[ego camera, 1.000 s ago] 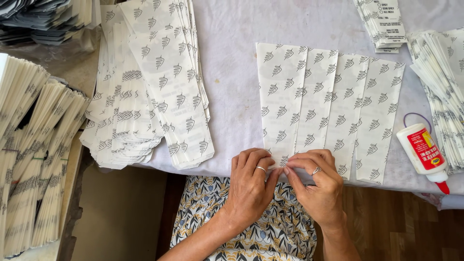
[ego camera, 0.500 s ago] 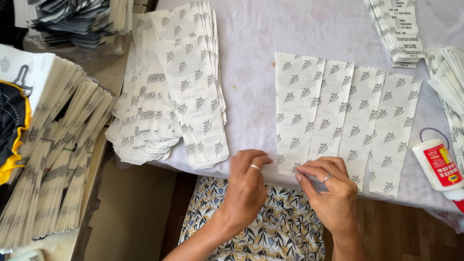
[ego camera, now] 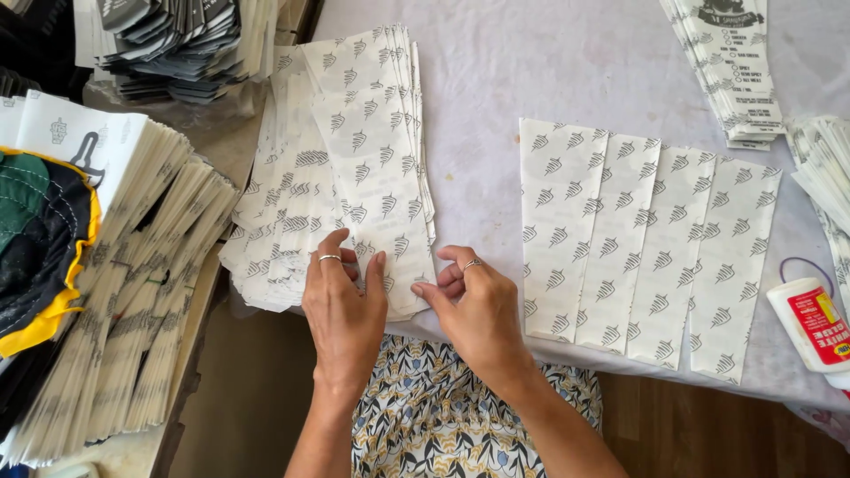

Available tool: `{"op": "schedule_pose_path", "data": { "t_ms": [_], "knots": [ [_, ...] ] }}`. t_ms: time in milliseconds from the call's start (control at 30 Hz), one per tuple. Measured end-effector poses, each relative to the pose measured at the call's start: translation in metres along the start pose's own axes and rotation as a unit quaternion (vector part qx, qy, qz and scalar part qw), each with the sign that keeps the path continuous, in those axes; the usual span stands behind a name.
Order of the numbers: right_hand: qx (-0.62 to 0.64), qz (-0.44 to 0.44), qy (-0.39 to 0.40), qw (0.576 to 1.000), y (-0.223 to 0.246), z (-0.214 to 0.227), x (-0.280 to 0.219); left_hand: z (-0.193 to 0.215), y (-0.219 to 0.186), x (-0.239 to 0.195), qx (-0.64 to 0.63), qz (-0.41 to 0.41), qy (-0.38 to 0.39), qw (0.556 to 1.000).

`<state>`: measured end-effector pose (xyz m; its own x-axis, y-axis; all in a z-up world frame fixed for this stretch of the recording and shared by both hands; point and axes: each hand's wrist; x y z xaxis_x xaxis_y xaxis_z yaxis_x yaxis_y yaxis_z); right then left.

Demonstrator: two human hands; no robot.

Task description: Arranging and gluing printed paper strips to assemble packaging components

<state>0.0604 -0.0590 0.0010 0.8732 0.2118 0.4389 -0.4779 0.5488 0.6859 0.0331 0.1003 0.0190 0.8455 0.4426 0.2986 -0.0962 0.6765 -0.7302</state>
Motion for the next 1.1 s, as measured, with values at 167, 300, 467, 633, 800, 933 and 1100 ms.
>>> {"op": "schedule_pose_path", "data": {
  "t_ms": [167,300,467,633,800,933,1100],
  "knots": [
    [0.141,-0.200,0.031,0.969,0.006,-0.006,0.006,-0.003,0.016,0.000,-0.062,0.033,0.006,0.998],
    [0.087,-0.183,0.011,0.979,0.009,-0.006,0.007,-0.004,0.016,0.003,-0.118,0.056,-0.008,0.991],
    [0.159,-0.246,0.036,0.955,0.010,-0.007,0.008,-0.002,0.019,0.003,-0.232,0.112,0.002,0.966],
    [0.229,-0.258,0.033,0.938,0.008,-0.003,0.014,-0.010,0.030,0.006,-0.291,0.135,-0.011,0.947],
    [0.264,-0.261,0.008,0.929,-0.002,-0.002,0.011,-0.009,0.031,0.007,-0.292,0.135,-0.024,0.947],
    [0.239,-0.245,0.017,0.939,-0.004,0.005,0.008,-0.004,0.025,0.008,-0.247,0.111,-0.040,0.962],
    [0.207,-0.206,-0.015,0.956,-0.006,0.014,0.004,-0.001,0.034,0.013,-0.180,0.075,-0.066,0.979]
  ]
}}
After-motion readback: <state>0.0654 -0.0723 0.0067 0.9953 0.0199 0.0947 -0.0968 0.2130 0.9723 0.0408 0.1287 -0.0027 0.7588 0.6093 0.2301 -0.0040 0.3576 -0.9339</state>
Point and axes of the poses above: each hand's wrist, its own x-axis towards the middle knuckle, its own z-axis out of the back of the hand, y = z × x, and after that the axes turned 1 degree about -z, right-handed
